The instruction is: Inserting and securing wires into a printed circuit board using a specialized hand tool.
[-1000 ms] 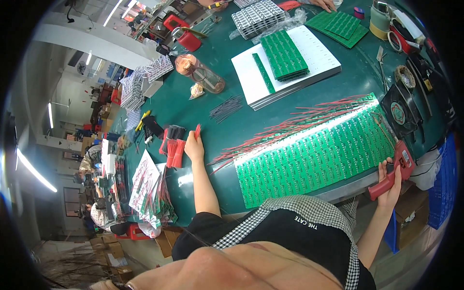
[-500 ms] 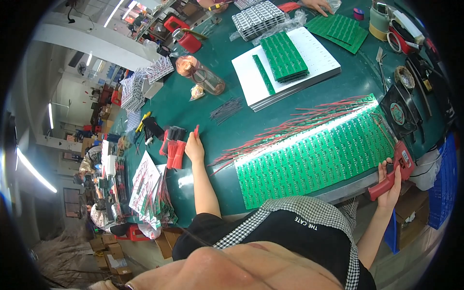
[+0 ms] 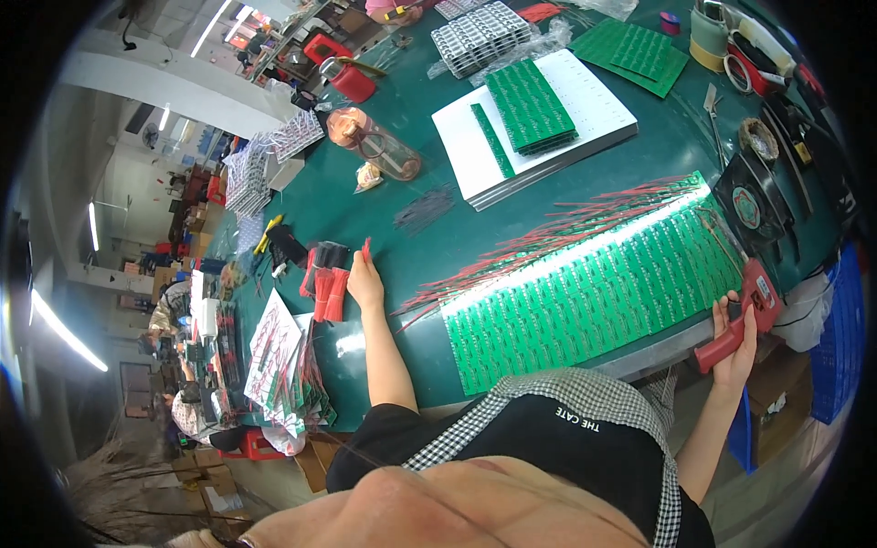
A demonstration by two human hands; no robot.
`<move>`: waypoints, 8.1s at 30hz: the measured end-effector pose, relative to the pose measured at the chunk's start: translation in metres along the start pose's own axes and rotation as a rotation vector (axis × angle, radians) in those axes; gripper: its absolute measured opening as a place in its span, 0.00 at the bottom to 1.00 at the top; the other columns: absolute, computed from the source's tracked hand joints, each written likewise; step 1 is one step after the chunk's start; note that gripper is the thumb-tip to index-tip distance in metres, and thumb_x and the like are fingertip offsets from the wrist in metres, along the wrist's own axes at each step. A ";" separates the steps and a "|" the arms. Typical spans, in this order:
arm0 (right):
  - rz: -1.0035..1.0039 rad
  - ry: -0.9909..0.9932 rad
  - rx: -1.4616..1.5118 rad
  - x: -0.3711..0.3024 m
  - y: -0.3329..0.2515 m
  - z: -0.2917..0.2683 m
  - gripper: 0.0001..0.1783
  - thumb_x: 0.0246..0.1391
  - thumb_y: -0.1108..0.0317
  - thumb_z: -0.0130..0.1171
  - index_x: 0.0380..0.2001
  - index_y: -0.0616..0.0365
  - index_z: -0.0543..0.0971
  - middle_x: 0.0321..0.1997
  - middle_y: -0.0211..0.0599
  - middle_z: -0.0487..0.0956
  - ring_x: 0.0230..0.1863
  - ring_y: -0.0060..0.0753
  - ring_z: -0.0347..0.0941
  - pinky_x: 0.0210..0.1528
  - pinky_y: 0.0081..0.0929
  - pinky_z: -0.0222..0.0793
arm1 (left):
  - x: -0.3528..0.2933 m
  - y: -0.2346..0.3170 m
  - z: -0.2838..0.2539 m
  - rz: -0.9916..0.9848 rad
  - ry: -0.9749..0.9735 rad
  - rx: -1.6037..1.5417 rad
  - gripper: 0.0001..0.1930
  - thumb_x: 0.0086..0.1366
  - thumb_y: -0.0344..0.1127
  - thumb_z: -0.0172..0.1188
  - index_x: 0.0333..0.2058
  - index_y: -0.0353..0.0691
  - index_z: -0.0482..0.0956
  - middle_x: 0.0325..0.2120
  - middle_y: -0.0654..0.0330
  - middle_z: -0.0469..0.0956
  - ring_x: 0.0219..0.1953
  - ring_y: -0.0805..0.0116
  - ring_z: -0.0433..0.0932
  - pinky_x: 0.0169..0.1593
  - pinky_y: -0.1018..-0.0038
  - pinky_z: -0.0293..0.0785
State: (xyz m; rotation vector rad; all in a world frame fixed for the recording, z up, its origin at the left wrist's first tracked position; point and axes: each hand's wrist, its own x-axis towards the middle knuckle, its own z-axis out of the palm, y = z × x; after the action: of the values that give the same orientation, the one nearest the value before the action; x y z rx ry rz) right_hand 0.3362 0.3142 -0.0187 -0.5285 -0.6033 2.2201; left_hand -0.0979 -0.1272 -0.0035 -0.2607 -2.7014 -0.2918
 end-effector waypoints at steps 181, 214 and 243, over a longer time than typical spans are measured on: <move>0.039 -0.052 0.049 0.012 -0.020 -0.021 0.26 0.54 0.71 0.46 0.55 0.63 0.54 0.50 0.51 0.63 0.53 0.44 0.59 0.61 0.37 0.53 | 0.089 0.097 0.020 0.849 -0.215 -0.117 0.07 0.52 0.35 0.52 0.28 0.42 0.78 0.25 0.57 0.76 0.31 0.56 0.74 0.35 0.65 0.70; 0.001 0.016 0.050 0.013 -0.021 -0.026 0.28 0.53 0.72 0.47 0.56 0.62 0.53 0.53 0.50 0.61 0.54 0.44 0.58 0.61 0.37 0.51 | 0.050 0.085 -0.006 0.083 -0.550 -1.232 0.05 0.54 0.25 0.55 0.26 0.27 0.76 0.22 0.60 0.77 0.18 0.82 0.64 0.23 0.86 0.61; 0.012 -0.060 0.043 0.014 -0.015 -0.015 0.23 0.55 0.70 0.44 0.52 0.68 0.56 0.49 0.50 0.65 0.52 0.42 0.61 0.61 0.36 0.52 | 0.011 0.083 -0.005 0.011 -0.375 -1.286 0.06 0.54 0.26 0.56 0.31 0.30 0.76 0.26 0.58 0.77 0.30 0.72 0.76 0.33 0.81 0.70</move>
State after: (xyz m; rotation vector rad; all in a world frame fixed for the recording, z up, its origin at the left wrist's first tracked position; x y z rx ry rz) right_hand 0.3438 0.3378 -0.0249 -0.4455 -0.5830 2.2622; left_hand -0.0870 -0.0474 0.0193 -0.7145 -2.3972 -2.1035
